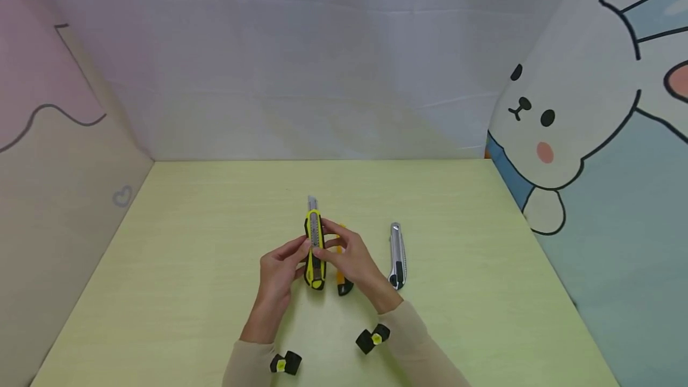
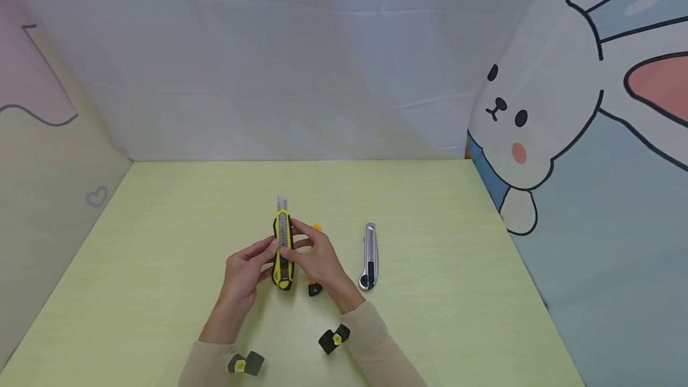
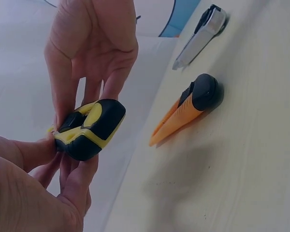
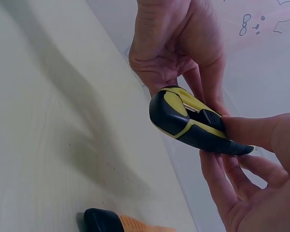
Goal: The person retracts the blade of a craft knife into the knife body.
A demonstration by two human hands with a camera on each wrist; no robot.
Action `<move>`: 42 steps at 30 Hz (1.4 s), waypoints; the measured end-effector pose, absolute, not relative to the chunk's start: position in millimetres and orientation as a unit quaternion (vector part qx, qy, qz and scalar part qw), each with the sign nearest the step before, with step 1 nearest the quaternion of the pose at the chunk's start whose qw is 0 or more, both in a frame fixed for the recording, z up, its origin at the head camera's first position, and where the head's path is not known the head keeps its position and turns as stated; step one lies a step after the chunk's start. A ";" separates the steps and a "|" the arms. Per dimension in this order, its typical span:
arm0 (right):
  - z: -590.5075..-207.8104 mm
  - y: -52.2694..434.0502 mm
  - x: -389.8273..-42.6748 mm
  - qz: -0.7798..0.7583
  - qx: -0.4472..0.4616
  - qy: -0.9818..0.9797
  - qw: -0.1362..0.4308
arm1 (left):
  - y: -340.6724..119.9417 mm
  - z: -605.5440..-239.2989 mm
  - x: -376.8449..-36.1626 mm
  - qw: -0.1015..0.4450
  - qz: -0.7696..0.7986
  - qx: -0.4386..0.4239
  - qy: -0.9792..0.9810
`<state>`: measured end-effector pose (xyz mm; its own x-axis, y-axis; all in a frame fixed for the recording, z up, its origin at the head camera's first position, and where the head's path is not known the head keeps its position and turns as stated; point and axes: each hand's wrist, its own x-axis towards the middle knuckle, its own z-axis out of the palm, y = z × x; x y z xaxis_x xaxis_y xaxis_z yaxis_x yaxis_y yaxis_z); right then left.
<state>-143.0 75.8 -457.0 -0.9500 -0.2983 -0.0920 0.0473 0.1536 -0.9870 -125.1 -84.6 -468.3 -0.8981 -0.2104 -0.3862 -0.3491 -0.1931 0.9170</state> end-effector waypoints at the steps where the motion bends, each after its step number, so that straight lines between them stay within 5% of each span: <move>1: -457.5 76.0 -143.0 -0.646 -0.088 0.747 0.134 | -84.7 -468.1 -125.2 0.047 0.740 -0.221 0.634; 42: -458.7 76.8 -141.8 -0.643 -0.140 0.736 0.161 | -87.5 -464.2 -125.5 0.050 0.732 -0.224 0.641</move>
<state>-141.8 76.8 -458.7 -0.9090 -0.4129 -0.0574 0.0013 0.1348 -0.9909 -125.5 -87.5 -464.2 -0.8945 -0.2144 -0.3924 -0.3607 -0.1726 0.9166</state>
